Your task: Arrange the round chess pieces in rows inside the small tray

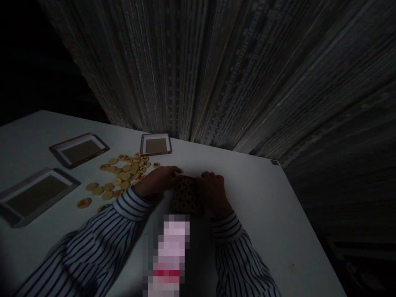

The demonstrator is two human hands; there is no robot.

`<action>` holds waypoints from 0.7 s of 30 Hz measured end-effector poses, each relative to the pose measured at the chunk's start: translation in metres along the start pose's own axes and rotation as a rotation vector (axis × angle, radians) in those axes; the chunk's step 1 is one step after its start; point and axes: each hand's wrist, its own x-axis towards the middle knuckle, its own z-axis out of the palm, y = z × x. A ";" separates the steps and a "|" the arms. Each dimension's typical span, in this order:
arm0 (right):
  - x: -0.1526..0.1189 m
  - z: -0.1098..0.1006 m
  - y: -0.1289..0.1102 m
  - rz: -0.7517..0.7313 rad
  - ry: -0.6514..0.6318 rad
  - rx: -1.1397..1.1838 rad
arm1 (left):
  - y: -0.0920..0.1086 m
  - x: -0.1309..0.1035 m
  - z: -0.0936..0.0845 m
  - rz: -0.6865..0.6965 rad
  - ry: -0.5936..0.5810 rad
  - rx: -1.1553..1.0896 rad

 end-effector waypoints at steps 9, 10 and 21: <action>0.000 0.000 0.000 0.001 0.002 -0.010 | -0.001 0.001 0.000 -0.004 -0.008 -0.010; 0.000 -0.001 -0.001 0.002 0.004 -0.012 | 0.000 0.001 0.000 -0.007 -0.010 -0.011; -0.001 -0.002 -0.002 -0.008 0.018 -0.014 | 0.000 -0.001 -0.001 -0.013 -0.008 -0.010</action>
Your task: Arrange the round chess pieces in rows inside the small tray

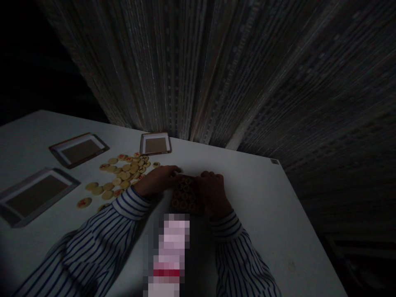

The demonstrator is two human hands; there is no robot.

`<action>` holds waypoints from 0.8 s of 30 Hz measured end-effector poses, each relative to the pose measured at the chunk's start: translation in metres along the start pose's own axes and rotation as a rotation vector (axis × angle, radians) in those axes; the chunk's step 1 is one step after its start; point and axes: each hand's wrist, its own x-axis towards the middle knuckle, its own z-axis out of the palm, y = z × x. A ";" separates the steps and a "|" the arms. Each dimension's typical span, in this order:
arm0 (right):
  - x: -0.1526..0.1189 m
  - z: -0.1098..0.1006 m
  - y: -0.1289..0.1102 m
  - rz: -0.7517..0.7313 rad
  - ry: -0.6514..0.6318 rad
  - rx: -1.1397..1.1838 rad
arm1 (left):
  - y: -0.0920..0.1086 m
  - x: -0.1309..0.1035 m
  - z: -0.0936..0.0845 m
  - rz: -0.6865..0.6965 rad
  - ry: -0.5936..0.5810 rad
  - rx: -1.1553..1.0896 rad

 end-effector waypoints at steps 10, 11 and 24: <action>-0.003 -0.009 0.003 0.023 -0.017 -0.021 | -0.001 0.002 0.001 0.009 -0.009 0.006; -0.004 -0.010 0.004 0.034 -0.021 -0.025 | -0.001 0.002 0.001 0.010 -0.006 0.007; -0.008 -0.011 0.014 0.080 -0.060 -0.006 | 0.001 0.001 -0.002 0.009 -0.012 0.001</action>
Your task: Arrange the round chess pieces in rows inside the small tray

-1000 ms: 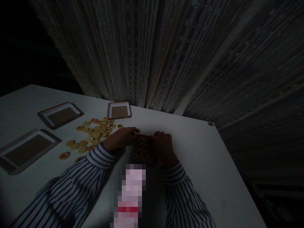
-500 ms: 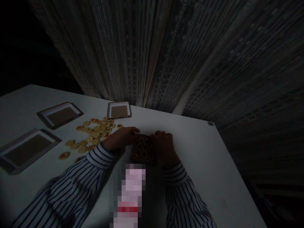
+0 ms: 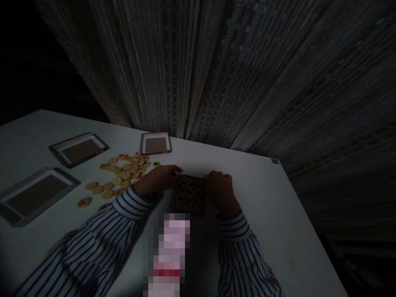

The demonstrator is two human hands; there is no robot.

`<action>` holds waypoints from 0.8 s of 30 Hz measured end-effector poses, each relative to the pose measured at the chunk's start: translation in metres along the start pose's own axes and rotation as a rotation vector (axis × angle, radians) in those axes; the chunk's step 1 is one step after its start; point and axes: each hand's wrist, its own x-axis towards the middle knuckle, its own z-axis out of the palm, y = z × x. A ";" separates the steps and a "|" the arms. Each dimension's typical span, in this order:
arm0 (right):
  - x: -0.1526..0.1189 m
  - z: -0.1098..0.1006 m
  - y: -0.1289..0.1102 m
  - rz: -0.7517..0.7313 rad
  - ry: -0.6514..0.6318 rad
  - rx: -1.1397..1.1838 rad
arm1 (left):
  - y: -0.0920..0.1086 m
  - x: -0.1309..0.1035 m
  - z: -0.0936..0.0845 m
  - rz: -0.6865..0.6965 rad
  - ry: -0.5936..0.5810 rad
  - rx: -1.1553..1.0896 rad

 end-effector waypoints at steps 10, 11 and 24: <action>-0.004 -0.006 0.007 0.046 0.125 0.053 | 0.002 -0.001 -0.002 0.008 0.096 0.009; -0.006 -0.006 0.008 0.055 0.151 0.080 | 0.004 -0.003 -0.004 0.008 0.118 0.013; -0.060 0.031 0.012 -0.002 0.336 0.466 | 0.020 -0.049 -0.041 0.095 0.365 -0.085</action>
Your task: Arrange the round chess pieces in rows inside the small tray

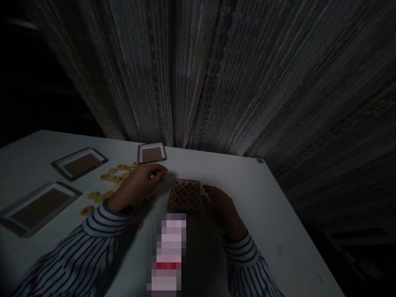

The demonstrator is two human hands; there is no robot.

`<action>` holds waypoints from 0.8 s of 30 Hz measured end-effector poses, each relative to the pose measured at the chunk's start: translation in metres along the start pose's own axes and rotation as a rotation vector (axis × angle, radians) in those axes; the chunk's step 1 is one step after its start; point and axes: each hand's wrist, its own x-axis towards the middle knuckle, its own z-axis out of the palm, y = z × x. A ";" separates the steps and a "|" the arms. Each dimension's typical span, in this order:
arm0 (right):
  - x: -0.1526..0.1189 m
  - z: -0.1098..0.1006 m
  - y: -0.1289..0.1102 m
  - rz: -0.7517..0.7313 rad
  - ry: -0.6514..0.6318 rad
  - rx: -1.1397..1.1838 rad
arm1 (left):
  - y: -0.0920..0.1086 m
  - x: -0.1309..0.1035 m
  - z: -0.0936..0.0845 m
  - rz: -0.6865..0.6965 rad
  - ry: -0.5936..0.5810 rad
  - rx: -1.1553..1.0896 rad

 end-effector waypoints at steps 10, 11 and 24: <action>-0.018 0.023 0.002 -0.044 -0.001 0.200 | -0.023 -0.077 0.005 -0.188 0.110 -0.130; -0.019 0.024 0.002 -0.061 -0.011 0.207 | -0.028 -0.085 0.009 -0.203 0.126 -0.136; -0.019 0.027 -0.005 -0.055 -0.107 0.245 | -0.064 -0.137 0.032 -0.126 0.571 -0.043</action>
